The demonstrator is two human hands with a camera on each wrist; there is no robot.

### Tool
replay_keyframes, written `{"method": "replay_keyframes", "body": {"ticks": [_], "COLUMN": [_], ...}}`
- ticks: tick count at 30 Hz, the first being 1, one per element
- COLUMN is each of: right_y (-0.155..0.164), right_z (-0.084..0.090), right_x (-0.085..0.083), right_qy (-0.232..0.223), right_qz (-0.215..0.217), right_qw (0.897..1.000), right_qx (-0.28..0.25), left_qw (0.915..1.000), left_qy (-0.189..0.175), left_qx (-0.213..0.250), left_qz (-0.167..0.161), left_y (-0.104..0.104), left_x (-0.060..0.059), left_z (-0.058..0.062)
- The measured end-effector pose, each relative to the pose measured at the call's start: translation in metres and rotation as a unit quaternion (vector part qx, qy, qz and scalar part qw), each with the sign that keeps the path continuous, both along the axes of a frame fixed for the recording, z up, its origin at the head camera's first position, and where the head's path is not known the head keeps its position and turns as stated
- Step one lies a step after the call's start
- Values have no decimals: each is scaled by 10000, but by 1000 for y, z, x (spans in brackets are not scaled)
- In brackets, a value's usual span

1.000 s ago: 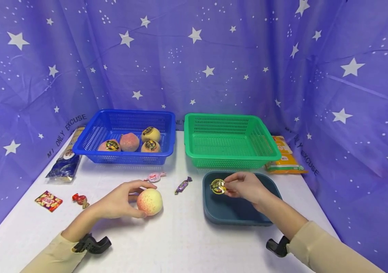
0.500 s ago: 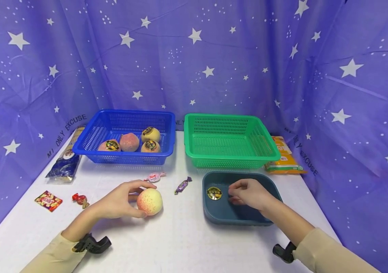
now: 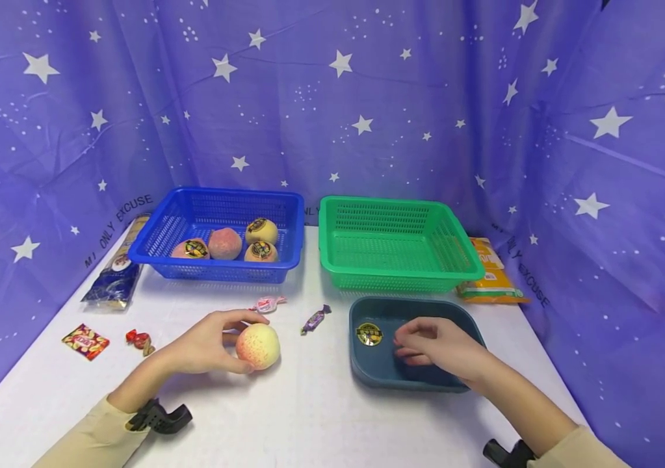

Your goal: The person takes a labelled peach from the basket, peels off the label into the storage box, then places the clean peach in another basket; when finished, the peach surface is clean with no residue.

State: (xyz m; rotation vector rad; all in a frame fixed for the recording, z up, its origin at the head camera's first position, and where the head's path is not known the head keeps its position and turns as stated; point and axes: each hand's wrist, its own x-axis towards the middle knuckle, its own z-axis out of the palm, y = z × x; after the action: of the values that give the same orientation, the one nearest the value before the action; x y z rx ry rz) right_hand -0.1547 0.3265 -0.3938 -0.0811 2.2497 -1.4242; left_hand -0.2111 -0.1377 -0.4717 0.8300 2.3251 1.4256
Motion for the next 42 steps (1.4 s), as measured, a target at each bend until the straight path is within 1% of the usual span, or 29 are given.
{"method": "replay_keyframes", "body": {"ticks": [4,8,12,16,18,20,23,25,28,34,37,42], "right_y": [7,17,31,50,58,64,72,77,84,96,102,112], "right_z": [13,31,45,50,50,50,49,48,48,46,42,32], "right_x": [3,3,0,-8,-12,-17,-26,-33,-42,-58,-68,-80], "right_qy": [294,761,1342,1763,1833,1910,1934,1952,1889,1588,1396,1160], "right_qz": [116,-132,-325,-498,-719,-972,-1360,-1530,-1606,-1375,-1385,-1402], "right_qw": [9995,9969,9902,9830,9800,9748,9631,9572,9548,9627,9666,9713], "right_qx": [32,174,224,123,291,619,1287,1491,1642,1703,1642,1534], "left_qw": [9999,9998,9998,9997,9997,9996,9994,9990,9984,9980,9980,9974], "left_qy": [28,105,163,231,249,273,330,389,418,432,440,649], "left_qx": [-75,-95,2,32,4,31,104,215,383,455,437,306], "left_qz": [63,117,146,101,75,20,-28,-39,-23,73,76,51], "left_y": [2,6,12,16,18,22,29,36,47,72,84,102], "left_x": [0,-1,-1,-4,-7,-10,-15,-20,-30,-53,-66,-86], "left_z": [2,4,11,22,28,35,45,51,61,82,92,106]}}
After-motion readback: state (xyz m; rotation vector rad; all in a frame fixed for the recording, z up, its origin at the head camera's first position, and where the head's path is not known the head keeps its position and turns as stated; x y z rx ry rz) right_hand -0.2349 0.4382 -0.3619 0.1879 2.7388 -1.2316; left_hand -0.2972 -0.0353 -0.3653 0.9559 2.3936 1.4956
